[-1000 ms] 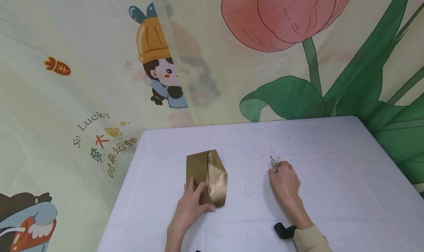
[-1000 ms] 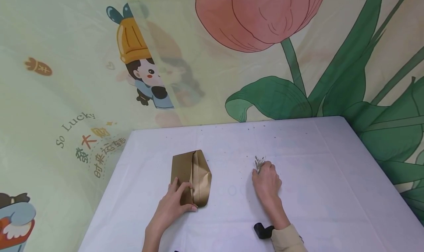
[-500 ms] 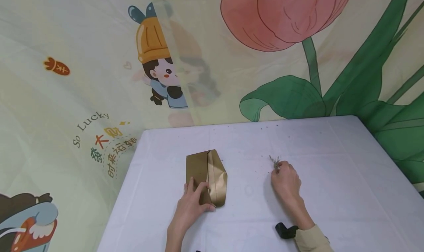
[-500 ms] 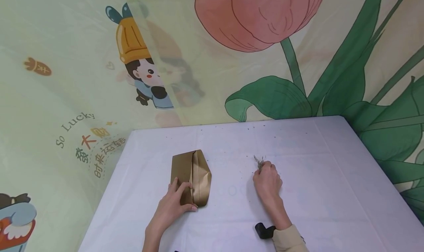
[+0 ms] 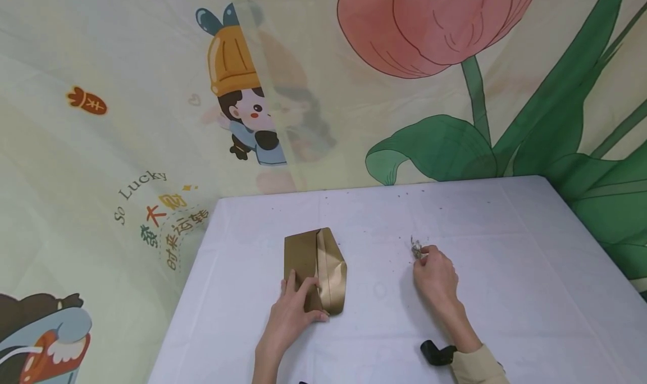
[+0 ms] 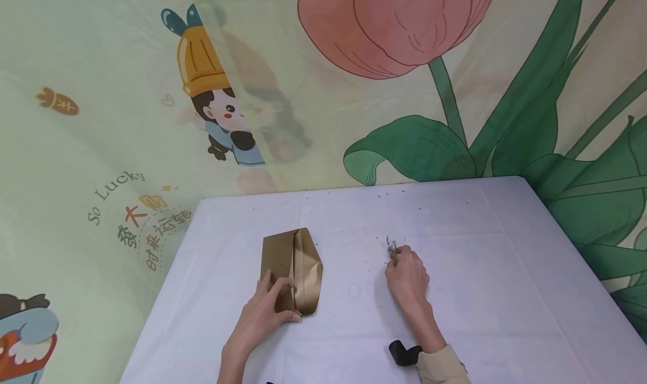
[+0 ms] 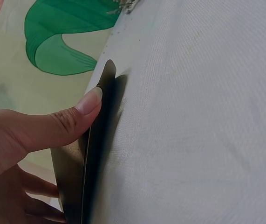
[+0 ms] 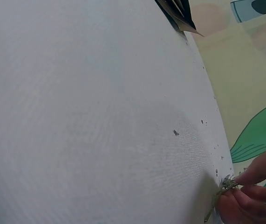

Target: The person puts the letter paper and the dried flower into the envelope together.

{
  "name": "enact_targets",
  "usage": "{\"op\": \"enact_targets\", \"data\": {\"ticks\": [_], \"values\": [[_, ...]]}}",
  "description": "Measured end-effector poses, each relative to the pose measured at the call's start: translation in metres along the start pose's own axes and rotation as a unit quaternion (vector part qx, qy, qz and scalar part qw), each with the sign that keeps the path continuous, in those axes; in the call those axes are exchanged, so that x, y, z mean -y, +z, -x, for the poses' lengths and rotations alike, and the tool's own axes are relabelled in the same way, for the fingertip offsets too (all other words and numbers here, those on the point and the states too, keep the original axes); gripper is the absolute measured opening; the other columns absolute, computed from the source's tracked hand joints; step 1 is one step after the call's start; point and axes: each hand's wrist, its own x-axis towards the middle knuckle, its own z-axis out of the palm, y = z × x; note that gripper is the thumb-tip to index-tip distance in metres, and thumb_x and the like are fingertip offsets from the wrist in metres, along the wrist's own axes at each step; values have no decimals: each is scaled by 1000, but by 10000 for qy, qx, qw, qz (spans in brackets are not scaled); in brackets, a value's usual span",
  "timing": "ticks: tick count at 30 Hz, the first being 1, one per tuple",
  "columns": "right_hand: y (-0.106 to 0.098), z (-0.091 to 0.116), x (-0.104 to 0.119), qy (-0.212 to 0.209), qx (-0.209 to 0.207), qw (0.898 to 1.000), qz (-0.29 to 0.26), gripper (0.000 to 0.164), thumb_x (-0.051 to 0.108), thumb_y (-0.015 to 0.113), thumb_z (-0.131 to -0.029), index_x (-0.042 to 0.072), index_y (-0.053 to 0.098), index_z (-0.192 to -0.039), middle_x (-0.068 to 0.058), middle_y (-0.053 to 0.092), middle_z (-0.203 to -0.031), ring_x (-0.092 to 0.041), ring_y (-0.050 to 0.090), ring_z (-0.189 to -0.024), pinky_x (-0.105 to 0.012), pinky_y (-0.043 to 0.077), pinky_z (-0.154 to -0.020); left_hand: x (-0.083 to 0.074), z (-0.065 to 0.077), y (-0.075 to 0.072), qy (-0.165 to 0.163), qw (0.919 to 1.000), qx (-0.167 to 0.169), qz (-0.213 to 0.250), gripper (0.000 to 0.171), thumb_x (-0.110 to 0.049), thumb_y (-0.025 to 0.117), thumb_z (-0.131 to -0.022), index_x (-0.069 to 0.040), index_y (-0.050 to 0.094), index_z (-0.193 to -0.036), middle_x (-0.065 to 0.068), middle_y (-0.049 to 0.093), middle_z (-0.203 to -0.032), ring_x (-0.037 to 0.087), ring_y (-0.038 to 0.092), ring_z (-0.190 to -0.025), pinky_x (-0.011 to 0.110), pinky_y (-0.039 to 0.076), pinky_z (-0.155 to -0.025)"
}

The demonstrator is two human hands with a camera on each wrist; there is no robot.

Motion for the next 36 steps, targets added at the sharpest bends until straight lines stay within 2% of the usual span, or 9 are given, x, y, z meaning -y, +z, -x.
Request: {"op": "enact_targets", "data": {"ticks": [9,16,22,27,36], "values": [[0,2,5,-40,95,9999,-4,33,0,59,-90,-9,63,-122,-24,72,-93,-33,68,-72,-47,52,-60,0,1,-1,-8,10000,-5,-36,62,-45,87,-71,-31,57,-123,42,28,-157,74,29,-135,78,47,-85],[4,4,8,-84,218,9995,-231,32,4,60,-93,-6,64,-123,-23,73,-96,-31,69,-74,-44,52,-62,-1,1,-2,-14,10000,21,-22,63,-45,88,-71,-30,57,-124,42,29,-157,74,29,-135,78,47,-85],[8,4,14,5,468,9975,-527,31,3,61,-93,-6,65,-122,-22,72,-95,-26,68,-71,-34,51,-57,-1,0,-3,-17,10000,42,14,62,-44,88,-72,-30,57,-124,42,29,-157,73,29,-136,77,47,-86],[7,6,19,195,780,9919,-984,30,2,61,-94,-5,65,-123,-20,70,-95,-19,65,-64,-29,50,-54,-1,0,-3,-13,10000,40,28,62,-44,88,-72,-30,57,-123,42,29,-157,73,29,-136,78,47,-85],[7,8,22,326,1186,9787,-1646,31,2,61,-95,-5,63,-125,-22,70,-98,-15,68,-60,-29,56,-56,-1,0,-3,-2,10000,17,18,62,-44,88,-71,-30,57,-123,42,29,-157,73,29,-136,78,48,-85]]}}
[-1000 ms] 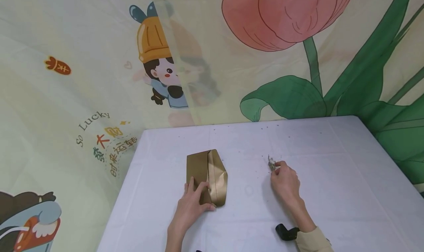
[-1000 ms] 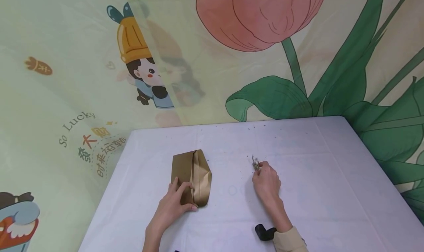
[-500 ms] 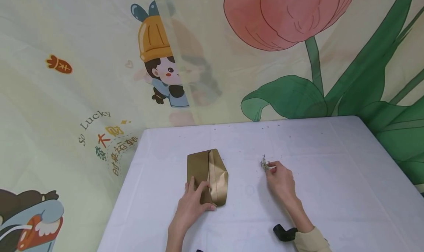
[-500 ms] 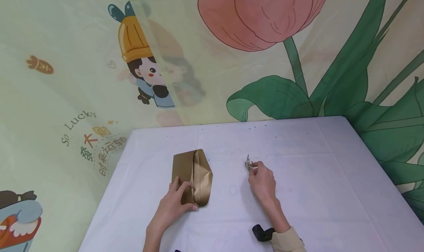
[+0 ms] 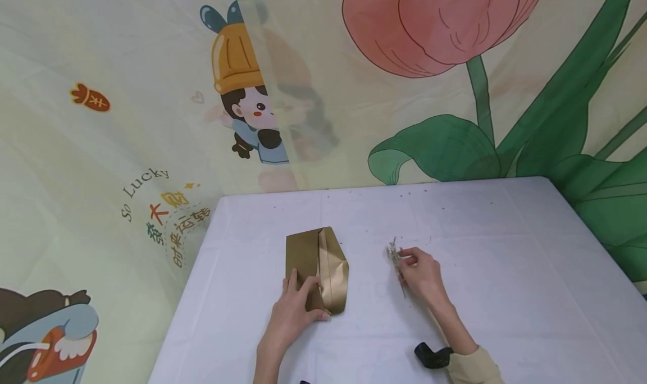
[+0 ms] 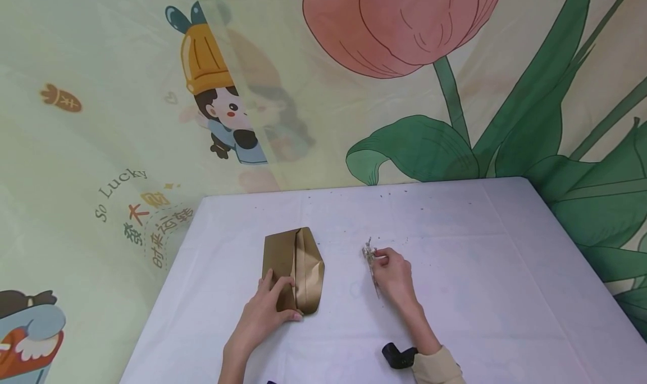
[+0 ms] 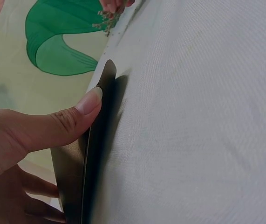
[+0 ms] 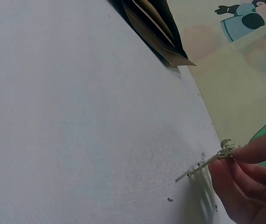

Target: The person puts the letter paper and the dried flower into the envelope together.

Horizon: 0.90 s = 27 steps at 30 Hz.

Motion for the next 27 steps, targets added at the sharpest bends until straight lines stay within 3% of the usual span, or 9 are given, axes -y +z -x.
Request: {"op": "enact_targets", "data": {"ticks": [27], "values": [[23,1,10,61,502,9959,-753,27,3,67,-95,-3,66,-122,-16,73,-93,-18,70,-63,-32,59,-58,0,0,1,-38,10000,-35,-37,63,-44,88,-71,-30,58,-124,41,29,-158,72,29,-137,79,46,-85]]}}
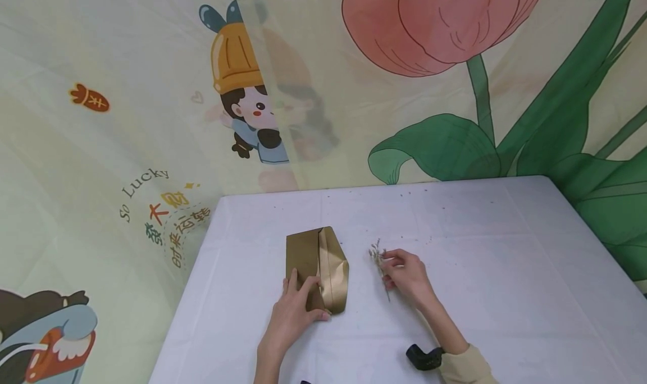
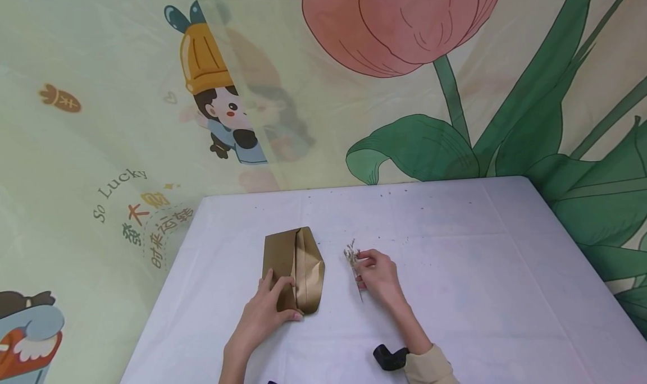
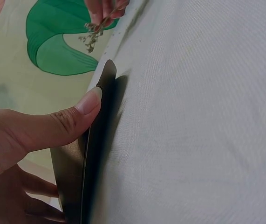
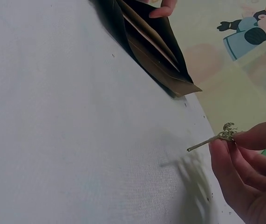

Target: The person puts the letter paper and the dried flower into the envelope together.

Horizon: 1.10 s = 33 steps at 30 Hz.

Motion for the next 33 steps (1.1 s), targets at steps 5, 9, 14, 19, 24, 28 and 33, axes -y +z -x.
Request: {"op": "enact_targets", "data": {"ticks": [5,9,14,19,24,28,33], "values": [[5,1,1,13,4,10000,-3,27,4,68,-95,-2,67,-122,-15,73,-92,-16,70,-62,-32,60,-59,0,0,-1,-50,10000,30,29,63,-44,88,-72,-31,58,-125,40,28,-158,72,28,-138,79,46,-86],[7,2,4,29,34,10000,-33,28,2,67,-95,-3,66,-122,-16,73,-93,-17,70,-64,-32,60,-58,-1,0,-1,-63,10000,42,24,63,-45,88,-72,-30,58,-125,40,28,-159,72,28,-138,79,46,-85],[10,4,7,13,83,9999,-107,28,1,66,-95,-4,66,-122,-18,73,-94,-19,71,-66,-33,60,-59,0,1,-1,-57,10000,46,23,63,-44,88,-71,-30,58,-125,41,29,-158,72,29,-137,80,46,-84],[14,5,8,-6,161,9997,-179,27,2,67,-95,-4,66,-121,-18,73,-93,-19,72,-67,-34,61,-60,0,0,-1,-64,10000,48,5,63,-45,88,-72,-31,58,-125,40,29,-158,71,29,-138,79,46,-84],[17,4,8,-11,225,9995,-222,27,2,66,-95,-5,66,-121,-15,73,-92,-19,71,-67,-35,61,-60,0,-1,0,-64,10000,54,2,62,-45,88,-72,-31,58,-125,40,29,-159,70,29,-139,79,47,-84],[19,4,9,6,246,9992,-320,27,2,67,-94,-4,67,-121,-16,73,-93,-19,71,-67,-36,61,-60,1,-1,1,-30,10000,65,-6,64,-45,88,-72,-30,57,-125,40,28,-158,71,29,-138,78,47,-84],[23,3,12,28,277,9988,-406,27,2,66,-95,-4,67,-121,-17,73,-93,-20,71,-67,-35,61,-60,1,-1,1,-17,10000,59,-19,65,-44,88,-72,-29,57,-127,41,28,-158,71,29,-138,78,47,-85]]}}
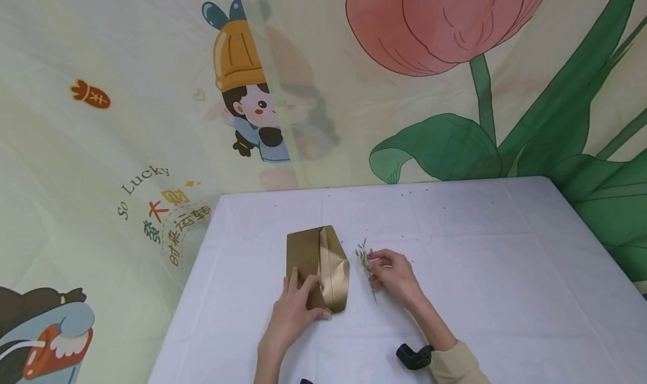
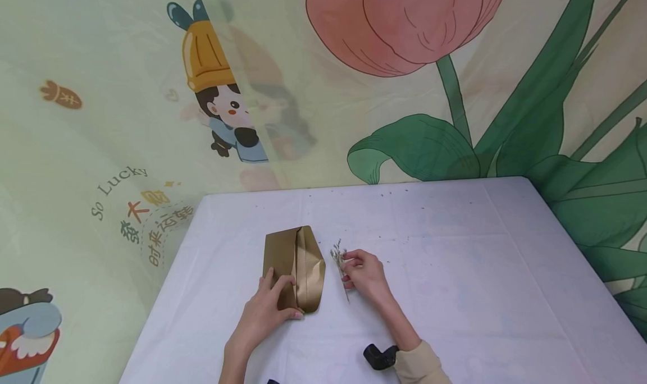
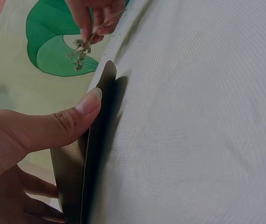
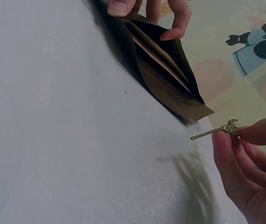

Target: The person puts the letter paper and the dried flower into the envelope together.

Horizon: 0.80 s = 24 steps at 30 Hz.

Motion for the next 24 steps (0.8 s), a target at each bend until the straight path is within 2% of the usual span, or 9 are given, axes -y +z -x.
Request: {"op": "enact_targets", "data": {"ticks": [24], "values": [[21,-6,2,-188,90,9996,-176,24,-3,66,-92,-7,67,-116,-16,73,-88,-20,72,-63,-36,61,-59,0,0,0,-40,10000,-13,11,67,-44,89,-72,-29,57,-129,40,28,-158,71,28,-138,79,46,-87]]}}
